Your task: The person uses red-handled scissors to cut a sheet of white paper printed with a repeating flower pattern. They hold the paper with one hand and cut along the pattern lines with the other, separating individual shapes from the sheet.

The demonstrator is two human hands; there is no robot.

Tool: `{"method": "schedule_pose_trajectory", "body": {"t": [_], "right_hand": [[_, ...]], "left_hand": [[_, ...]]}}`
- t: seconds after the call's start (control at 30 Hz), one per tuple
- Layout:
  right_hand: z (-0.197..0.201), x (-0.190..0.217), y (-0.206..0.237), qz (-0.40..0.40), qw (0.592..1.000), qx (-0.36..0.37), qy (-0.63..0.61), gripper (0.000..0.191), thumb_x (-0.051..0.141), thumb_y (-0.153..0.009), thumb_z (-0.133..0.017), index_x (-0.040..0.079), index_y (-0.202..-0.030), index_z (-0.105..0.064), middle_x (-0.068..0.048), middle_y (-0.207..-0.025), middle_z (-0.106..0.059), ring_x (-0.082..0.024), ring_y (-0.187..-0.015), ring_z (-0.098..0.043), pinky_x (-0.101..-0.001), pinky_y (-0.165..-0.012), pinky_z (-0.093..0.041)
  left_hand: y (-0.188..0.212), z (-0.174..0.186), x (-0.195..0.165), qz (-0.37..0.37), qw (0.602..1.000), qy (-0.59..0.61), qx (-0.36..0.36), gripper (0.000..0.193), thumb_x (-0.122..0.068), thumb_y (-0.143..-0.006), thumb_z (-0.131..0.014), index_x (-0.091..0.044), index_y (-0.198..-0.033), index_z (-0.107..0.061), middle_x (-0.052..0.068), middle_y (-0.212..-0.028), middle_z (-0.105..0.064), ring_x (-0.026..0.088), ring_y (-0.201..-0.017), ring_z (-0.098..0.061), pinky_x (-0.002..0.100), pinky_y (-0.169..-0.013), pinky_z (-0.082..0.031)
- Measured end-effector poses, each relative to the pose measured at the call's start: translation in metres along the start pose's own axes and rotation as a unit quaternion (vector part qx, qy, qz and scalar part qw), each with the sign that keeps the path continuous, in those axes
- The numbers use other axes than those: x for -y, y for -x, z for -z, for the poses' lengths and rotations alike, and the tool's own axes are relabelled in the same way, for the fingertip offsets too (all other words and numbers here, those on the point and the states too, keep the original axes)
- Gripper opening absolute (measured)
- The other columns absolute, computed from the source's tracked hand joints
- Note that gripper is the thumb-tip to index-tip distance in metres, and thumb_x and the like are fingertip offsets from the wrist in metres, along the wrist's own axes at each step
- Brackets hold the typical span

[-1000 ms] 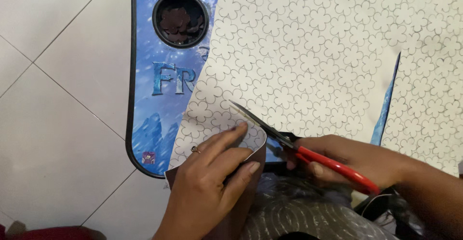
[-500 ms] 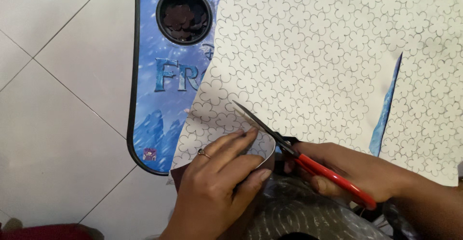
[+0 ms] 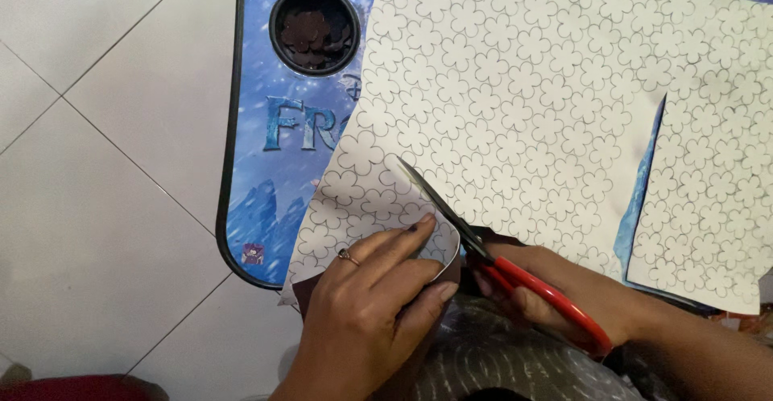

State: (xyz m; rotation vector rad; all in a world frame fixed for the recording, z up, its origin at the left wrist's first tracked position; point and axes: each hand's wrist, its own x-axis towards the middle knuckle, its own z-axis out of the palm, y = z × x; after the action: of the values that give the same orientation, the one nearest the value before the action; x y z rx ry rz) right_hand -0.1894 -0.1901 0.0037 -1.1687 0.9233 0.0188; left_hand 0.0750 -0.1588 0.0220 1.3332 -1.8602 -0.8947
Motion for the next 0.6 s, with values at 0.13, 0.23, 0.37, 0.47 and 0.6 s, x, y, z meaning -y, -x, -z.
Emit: {"method": "schedule_pose_trajectory", "body": {"t": [0.13,0.23,0.37,0.47,0.6], "right_hand": [[0.004,0.001,0.0,0.024,0.999,-0.007,0.022,0.088,0.089,-0.079,-0.047,0.005,-0.099,-0.063,-0.003,-0.083,-0.06,-0.014,-0.078,-0.05,-0.0313,-0.066,-0.048],[0.006,0.001,0.001,-0.013,1.0,-0.01,0.022,0.089,0.089,-0.074,-0.048,0.004,-0.096,-0.063,-0.004,-0.077,-0.059,-0.016,-0.073,-0.05,-0.0337,-0.06,-0.047],[0.015,0.001,-0.001,-0.017,0.998,0.003,0.057,0.089,0.089,-0.074,-0.049,0.006,-0.097,-0.067,-0.002,-0.073,-0.064,-0.015,-0.07,-0.054,-0.0344,-0.059,-0.048],[0.023,0.002,0.0,-0.017,0.998,0.008,0.053,0.086,0.087,-0.075,-0.053,0.006,-0.102,-0.065,-0.003,-0.077,-0.064,-0.015,-0.073,-0.053,-0.0357,-0.061,-0.05],[0.028,0.0,-0.006,-0.01,0.996,0.01,0.087,0.082,0.083,-0.078,-0.052,0.004,-0.098,-0.066,-0.004,-0.075,-0.062,-0.016,-0.072,-0.051,-0.036,-0.06,-0.049]], "left_hand": [[0.0,0.0,0.001,0.0,1.0,-0.002,-0.001,0.02,-0.022,-0.085,-0.081,-0.006,-0.091,-0.072,0.017,-0.126,-0.073,0.032,-0.112,-0.071,0.042,-0.088,-0.057],[0.001,0.0,0.003,0.001,1.0,-0.004,0.002,0.02,-0.022,-0.084,-0.082,-0.006,-0.091,-0.072,0.015,-0.127,-0.073,0.031,-0.108,-0.071,0.041,-0.086,-0.057],[0.004,-0.003,0.005,0.027,1.0,-0.005,0.015,0.022,-0.025,-0.086,-0.082,-0.006,-0.095,-0.074,0.013,-0.127,-0.074,0.028,-0.102,-0.072,0.04,-0.085,-0.056],[0.006,-0.003,0.01,0.065,0.998,-0.001,-0.026,0.031,-0.028,-0.091,-0.078,-0.006,-0.111,-0.071,0.013,-0.13,-0.072,0.029,-0.113,-0.07,0.041,-0.096,-0.055],[0.002,-0.004,0.023,0.107,0.985,0.009,-0.138,0.056,-0.025,-0.101,-0.065,0.003,-0.145,-0.044,0.029,-0.151,-0.044,0.04,-0.138,-0.053,0.046,-0.11,-0.049]]}}
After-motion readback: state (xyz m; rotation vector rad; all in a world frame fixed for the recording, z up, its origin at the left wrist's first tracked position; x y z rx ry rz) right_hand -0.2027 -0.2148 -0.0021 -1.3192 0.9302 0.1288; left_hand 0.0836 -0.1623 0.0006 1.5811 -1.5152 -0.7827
